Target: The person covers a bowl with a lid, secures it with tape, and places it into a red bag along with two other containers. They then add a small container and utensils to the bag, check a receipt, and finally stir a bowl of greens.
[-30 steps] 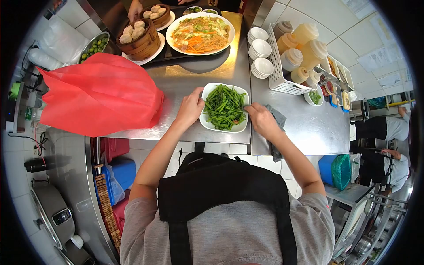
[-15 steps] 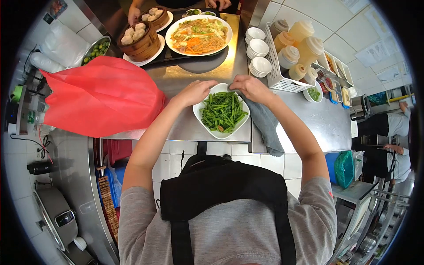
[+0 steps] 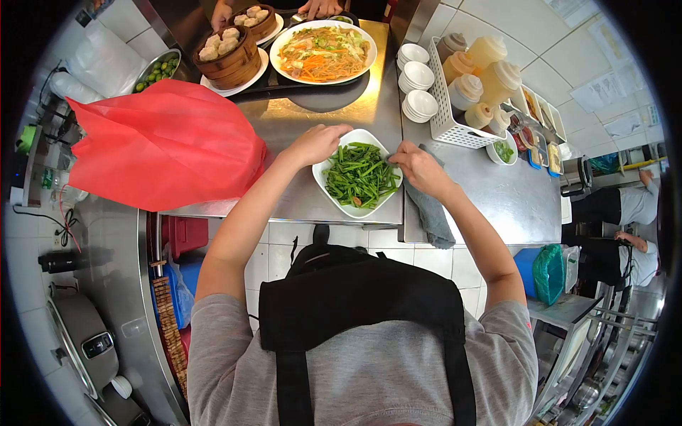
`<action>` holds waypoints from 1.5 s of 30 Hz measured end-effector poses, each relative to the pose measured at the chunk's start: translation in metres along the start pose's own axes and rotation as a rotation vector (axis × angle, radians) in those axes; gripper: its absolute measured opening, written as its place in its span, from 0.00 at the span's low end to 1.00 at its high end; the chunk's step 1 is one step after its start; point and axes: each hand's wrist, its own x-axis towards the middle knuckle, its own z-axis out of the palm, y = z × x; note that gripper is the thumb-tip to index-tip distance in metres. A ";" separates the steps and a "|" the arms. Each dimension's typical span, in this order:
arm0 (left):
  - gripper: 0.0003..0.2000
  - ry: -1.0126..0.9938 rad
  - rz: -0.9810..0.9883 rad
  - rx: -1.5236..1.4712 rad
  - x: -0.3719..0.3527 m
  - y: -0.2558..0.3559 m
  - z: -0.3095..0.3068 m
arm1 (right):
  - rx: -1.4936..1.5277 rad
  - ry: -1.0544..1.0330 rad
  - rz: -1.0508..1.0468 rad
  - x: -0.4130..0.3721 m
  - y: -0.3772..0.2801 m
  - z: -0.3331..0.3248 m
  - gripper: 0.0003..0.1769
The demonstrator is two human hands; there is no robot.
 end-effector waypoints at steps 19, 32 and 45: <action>0.18 0.158 -0.039 -0.108 -0.009 -0.004 0.013 | 0.324 0.198 0.220 -0.030 -0.002 -0.018 0.11; 0.18 0.145 -0.077 -0.114 -0.010 -0.003 0.014 | -0.093 -0.004 -0.039 -0.009 -0.008 -0.010 0.12; 0.23 0.279 -0.569 -0.957 -0.088 0.024 0.045 | -0.099 0.450 0.248 -0.087 0.031 0.027 0.13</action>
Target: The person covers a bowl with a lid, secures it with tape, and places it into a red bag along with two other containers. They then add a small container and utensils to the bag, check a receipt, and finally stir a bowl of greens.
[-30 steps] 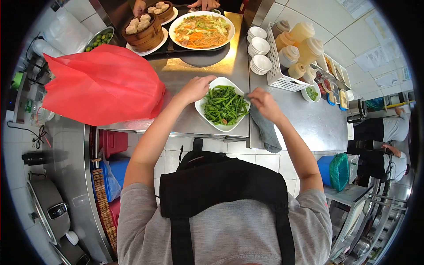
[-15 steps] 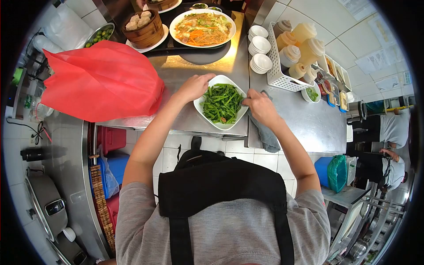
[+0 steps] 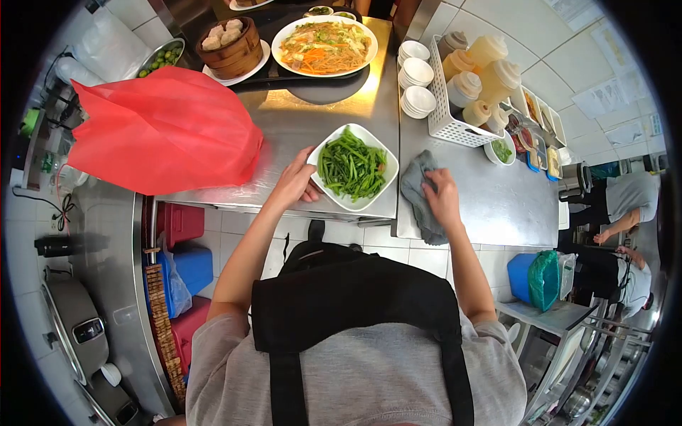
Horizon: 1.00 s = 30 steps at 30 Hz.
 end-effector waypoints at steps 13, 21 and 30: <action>0.26 -0.313 0.010 -0.008 0.003 -0.002 -0.001 | 0.062 -0.257 -0.460 0.113 -0.049 0.011 0.13; 0.26 -0.365 -0.007 0.011 0.006 0.004 -0.006 | -0.194 -0.470 -0.734 0.130 -0.054 0.024 0.13; 0.26 -0.279 -0.039 -0.124 -0.011 -0.015 0.014 | 0.351 -0.307 -0.105 0.062 -0.018 0.024 0.14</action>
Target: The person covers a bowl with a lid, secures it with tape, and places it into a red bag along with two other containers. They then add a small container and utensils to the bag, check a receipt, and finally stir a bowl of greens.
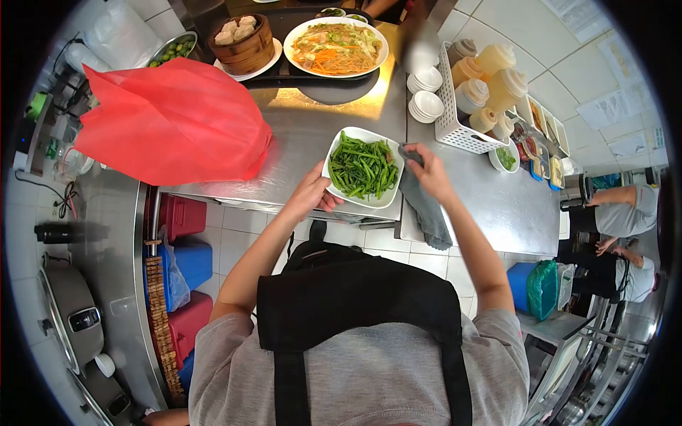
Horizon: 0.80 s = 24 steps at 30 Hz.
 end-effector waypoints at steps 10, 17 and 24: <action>0.24 0.312 0.167 -0.365 0.038 -0.005 0.029 | 0.460 0.527 0.259 -0.016 -0.023 0.071 0.23; 0.46 0.356 0.186 -0.396 0.025 0.014 -0.004 | -0.434 0.125 0.196 -0.061 -0.059 0.033 0.25; 0.34 0.057 0.471 0.219 -0.067 -0.031 0.023 | 0.384 -0.073 0.148 -0.045 -0.098 0.088 0.20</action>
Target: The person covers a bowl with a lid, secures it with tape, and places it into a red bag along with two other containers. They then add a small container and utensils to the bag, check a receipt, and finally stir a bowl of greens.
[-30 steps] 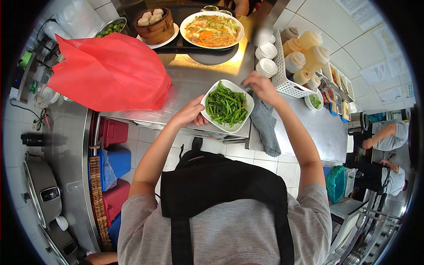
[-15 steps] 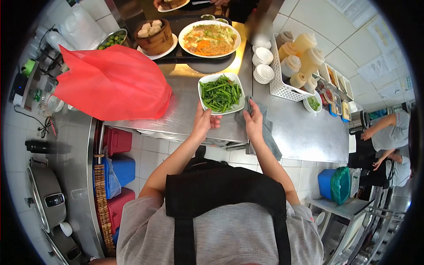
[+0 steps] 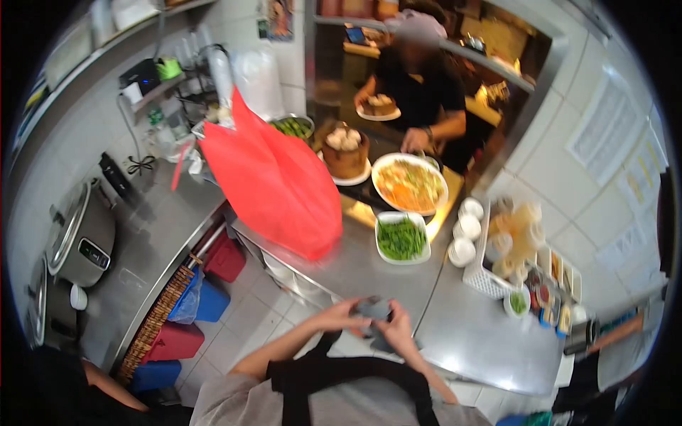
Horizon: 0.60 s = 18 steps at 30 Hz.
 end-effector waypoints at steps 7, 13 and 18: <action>0.29 0.636 -0.272 -0.274 -0.102 -0.040 -0.085 | -0.094 -0.716 -0.507 0.050 -0.114 0.039 0.19; 0.21 0.882 -0.044 0.521 -0.199 0.100 -0.195 | -0.379 -0.437 -0.862 0.160 -0.212 0.003 0.19; 0.26 1.177 -0.271 0.918 -0.260 0.134 -0.317 | -0.562 -0.059 -0.994 0.305 -0.317 -0.011 0.17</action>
